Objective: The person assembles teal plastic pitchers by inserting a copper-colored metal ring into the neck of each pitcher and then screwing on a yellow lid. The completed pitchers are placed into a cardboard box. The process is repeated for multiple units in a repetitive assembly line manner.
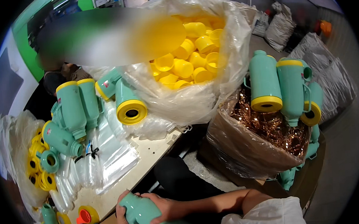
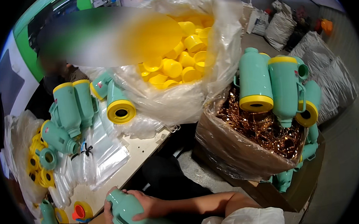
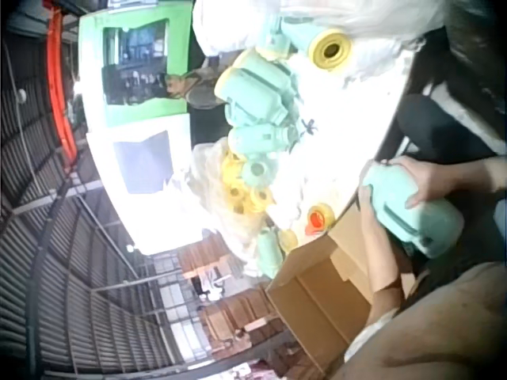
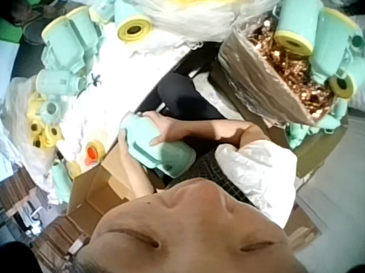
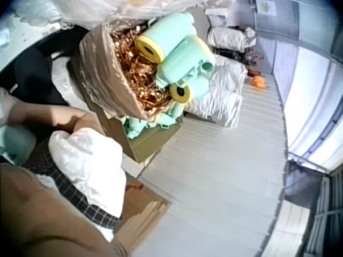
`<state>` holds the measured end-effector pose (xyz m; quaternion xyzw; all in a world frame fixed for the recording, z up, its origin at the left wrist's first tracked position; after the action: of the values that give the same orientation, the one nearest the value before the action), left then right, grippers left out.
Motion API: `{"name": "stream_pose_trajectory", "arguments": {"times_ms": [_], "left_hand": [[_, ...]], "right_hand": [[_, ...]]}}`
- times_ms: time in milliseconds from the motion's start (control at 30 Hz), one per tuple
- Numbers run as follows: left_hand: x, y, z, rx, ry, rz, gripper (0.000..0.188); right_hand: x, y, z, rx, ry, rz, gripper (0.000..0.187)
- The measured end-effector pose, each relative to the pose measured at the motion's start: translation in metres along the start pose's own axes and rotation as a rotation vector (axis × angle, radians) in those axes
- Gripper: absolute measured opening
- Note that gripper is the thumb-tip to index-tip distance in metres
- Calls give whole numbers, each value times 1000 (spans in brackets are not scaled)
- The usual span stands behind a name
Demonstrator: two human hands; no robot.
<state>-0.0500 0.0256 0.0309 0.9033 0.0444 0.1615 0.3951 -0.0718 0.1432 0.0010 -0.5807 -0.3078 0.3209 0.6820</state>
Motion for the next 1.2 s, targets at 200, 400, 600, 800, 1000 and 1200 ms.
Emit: {"name": "stream_pose_trajectory", "arguments": {"times_ms": [200,400,600,800,1000,1200], "left_hand": [[3,-4,1,-156,-179,-61,67],[-13,9,52,-110,-146,-108,72],[-16,-19,29,-229,-250,-40,75],[-14,-10,46,-139,-223,-3,75],[-7,-18,40,-142,-258,-41,65],[5,-4,40,-66,-268,-222,78]], "right_hand": [[96,-20,116,387,397,99,24],[315,-140,285,1495,1489,-430,14],[326,-80,307,1333,1226,-873,31],[327,-82,312,1178,1347,-640,15],[224,-116,255,745,1218,-92,7],[6,-122,96,876,550,456,9]]}}
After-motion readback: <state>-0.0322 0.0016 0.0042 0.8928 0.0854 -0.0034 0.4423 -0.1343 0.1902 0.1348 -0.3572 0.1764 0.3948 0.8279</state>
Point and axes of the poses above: each hand's wrist, its own x-axis away from the middle knuckle, its own z-axis out of the back of the hand, y = z × x, the point moved 9 cm from there along -x, towards the middle knuckle, and after that the axes turned 11 degrees about x, right-handed, at the moved point
